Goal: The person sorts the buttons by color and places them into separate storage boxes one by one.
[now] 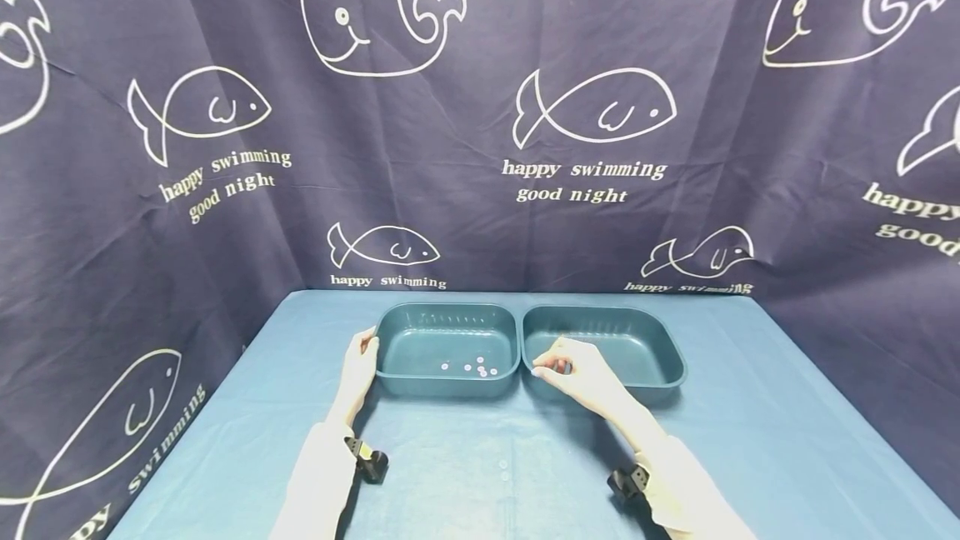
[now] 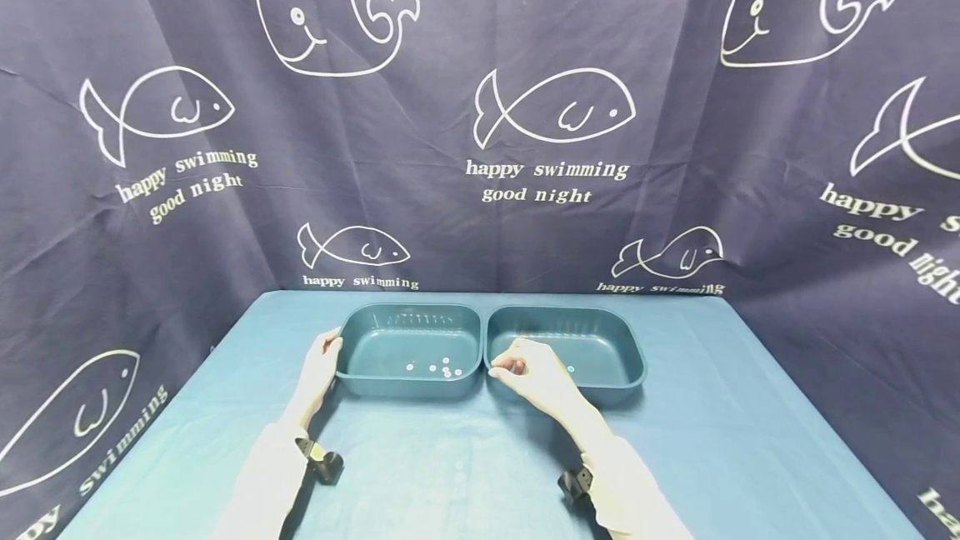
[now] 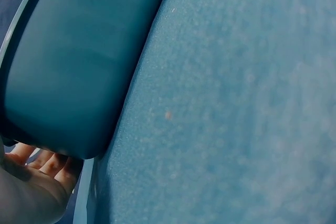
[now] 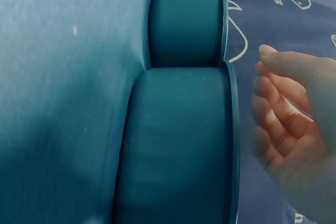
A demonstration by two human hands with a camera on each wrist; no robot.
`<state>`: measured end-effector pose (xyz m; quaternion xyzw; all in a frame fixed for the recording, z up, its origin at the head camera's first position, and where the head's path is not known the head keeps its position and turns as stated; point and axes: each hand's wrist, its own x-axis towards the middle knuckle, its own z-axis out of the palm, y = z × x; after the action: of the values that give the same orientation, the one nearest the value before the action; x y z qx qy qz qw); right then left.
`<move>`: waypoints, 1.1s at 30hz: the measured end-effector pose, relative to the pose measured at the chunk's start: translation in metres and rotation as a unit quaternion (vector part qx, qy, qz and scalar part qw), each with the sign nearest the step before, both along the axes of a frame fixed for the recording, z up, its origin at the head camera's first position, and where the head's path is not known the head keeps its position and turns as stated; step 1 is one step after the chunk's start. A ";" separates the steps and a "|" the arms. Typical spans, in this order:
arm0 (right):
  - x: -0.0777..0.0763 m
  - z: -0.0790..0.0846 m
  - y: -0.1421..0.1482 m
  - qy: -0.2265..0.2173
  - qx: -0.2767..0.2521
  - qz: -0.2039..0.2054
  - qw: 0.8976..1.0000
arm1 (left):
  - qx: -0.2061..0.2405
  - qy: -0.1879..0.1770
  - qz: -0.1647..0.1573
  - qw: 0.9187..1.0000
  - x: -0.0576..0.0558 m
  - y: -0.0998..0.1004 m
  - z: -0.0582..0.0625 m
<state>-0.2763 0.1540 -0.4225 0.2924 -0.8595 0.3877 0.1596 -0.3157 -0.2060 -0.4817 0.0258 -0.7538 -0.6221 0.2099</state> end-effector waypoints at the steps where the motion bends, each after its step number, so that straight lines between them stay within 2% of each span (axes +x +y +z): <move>1: 0.001 -0.001 -0.001 0.001 0.000 0.001 1.000 | 0.000 -0.008 0.001 1.000 0.000 0.000 0.001; 2: 0.002 -0.001 -0.003 0.001 -0.001 0.003 1.000 | -0.005 -0.033 0.003 0.999 0.001 0.002 0.005; 5: 0.006 -0.002 -0.007 -0.008 -0.002 0.011 1.000 | -0.006 -0.046 0.004 0.999 0.001 0.002 0.007; 14: 0.017 -0.003 -0.017 -0.012 0.007 0.030 0.999 | -0.004 -0.041 0.004 0.999 0.001 0.002 0.007; 26: 0.024 -0.018 -0.025 -0.006 0.014 0.065 0.998 | -0.006 -0.044 0.006 0.999 0.002 0.003 0.008; 29: 0.025 -0.021 -0.027 -0.009 0.015 0.070 0.997 | 0.001 -0.021 0.002 1.000 0.000 0.001 0.002; 30: 0.026 -0.022 -0.028 -0.012 0.017 0.070 0.997 | 0.004 -0.010 0.001 1.000 -0.001 0.000 0.000; 31: 0.026 -0.024 -0.029 -0.016 0.020 0.070 0.997 | 0.012 0.015 -0.003 1.000 -0.004 -0.002 -0.007; 33: 0.028 -0.025 -0.030 -0.027 0.025 0.071 0.997 | 0.013 0.028 -0.008 0.999 -0.005 -0.004 -0.010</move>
<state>-0.2481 0.1241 -0.4479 0.3461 -0.8500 0.3840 0.1010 -0.3205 -0.2095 -0.4919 0.0051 -0.7397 -0.6338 0.2261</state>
